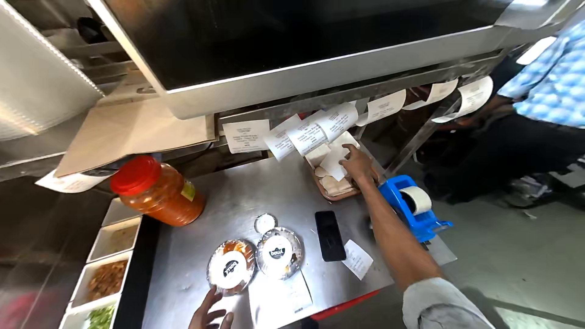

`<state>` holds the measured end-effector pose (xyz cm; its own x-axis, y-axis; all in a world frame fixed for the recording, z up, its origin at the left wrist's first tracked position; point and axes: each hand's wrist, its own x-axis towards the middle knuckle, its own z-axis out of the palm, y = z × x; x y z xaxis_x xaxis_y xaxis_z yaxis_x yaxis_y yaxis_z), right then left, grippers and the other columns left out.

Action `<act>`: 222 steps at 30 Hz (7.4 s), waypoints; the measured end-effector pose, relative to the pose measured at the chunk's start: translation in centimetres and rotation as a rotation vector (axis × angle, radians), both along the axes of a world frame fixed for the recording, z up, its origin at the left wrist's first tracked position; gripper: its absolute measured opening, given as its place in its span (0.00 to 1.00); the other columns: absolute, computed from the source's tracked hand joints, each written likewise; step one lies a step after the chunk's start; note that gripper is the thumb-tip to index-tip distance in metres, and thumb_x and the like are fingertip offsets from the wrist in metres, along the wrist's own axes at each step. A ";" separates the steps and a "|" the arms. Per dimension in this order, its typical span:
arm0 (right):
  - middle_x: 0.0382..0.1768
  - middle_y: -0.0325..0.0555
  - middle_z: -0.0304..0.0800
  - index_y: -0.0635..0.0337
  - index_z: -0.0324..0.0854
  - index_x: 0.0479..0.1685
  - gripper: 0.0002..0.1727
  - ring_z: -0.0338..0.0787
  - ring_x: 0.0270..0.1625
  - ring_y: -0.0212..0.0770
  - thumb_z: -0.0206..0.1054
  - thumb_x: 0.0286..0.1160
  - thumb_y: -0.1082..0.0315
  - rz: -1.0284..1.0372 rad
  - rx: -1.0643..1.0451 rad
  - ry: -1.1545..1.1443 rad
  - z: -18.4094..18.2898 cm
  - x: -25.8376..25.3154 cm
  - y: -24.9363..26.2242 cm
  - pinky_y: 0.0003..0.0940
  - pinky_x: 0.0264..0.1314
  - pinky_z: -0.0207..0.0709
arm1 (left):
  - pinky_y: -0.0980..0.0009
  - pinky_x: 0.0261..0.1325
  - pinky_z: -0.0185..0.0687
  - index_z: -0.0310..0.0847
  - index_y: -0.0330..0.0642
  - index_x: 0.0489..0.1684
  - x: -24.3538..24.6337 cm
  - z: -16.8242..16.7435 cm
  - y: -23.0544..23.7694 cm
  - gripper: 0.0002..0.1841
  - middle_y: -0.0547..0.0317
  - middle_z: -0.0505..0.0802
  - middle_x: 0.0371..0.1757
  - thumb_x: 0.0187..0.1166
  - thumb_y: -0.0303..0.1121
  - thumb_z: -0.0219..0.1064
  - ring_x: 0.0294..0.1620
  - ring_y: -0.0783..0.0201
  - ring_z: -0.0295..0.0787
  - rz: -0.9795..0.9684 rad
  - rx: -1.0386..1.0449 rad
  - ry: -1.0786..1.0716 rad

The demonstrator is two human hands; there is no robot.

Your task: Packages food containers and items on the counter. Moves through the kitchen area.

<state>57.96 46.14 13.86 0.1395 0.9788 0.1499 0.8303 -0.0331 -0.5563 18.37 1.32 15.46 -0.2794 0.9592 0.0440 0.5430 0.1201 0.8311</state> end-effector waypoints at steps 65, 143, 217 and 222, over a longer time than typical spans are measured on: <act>0.63 0.54 0.90 0.49 0.89 0.65 0.17 0.84 0.70 0.61 0.64 0.82 0.62 0.059 0.005 -0.319 -1.6 -0.7 -7.1 0.66 0.73 0.72 | 0.43 0.63 0.84 0.78 0.37 0.75 -12.4 -2.6 11.5 0.28 0.31 0.78 0.77 0.78 0.41 0.73 0.68 0.38 0.83 0.110 -0.029 0.252; 0.62 0.63 0.88 0.56 0.87 0.66 0.26 0.85 0.66 0.67 0.73 0.76 0.49 -0.136 -0.304 -0.208 -1.7 7.3 -22.9 0.72 0.65 0.75 | 0.23 0.66 0.71 0.88 0.32 0.60 -12.2 -5.1 24.8 0.26 0.24 0.89 0.57 0.80 0.50 0.72 0.64 0.24 0.84 0.026 -0.566 0.458; 0.58 0.61 0.88 0.63 0.87 0.59 0.33 0.86 0.60 0.56 0.68 0.77 0.38 -0.382 -0.363 0.344 -1.8 22.2 -21.4 0.64 0.61 0.76 | 0.40 0.41 0.84 0.93 0.46 0.35 29.1 -11.3 12.1 0.33 0.52 0.93 0.29 0.84 0.66 0.54 0.34 0.50 0.91 -0.127 -0.629 -0.220; 0.59 0.49 0.90 0.56 0.90 0.54 0.25 0.84 0.63 0.49 0.73 0.74 0.43 -0.333 -0.554 0.386 -1.5 23.5 -19.7 0.62 0.61 0.75 | 0.45 0.40 0.83 0.93 0.45 0.27 29.4 -11.8 13.1 0.30 0.55 0.92 0.25 0.80 0.64 0.64 0.30 0.55 0.89 -0.108 -0.668 -0.285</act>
<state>81.43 26.45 12.39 0.3837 0.7936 -0.4723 0.4767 -0.6082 -0.6347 47.77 14.41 3.69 -0.0953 0.7786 -0.6203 0.3539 0.6089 0.7099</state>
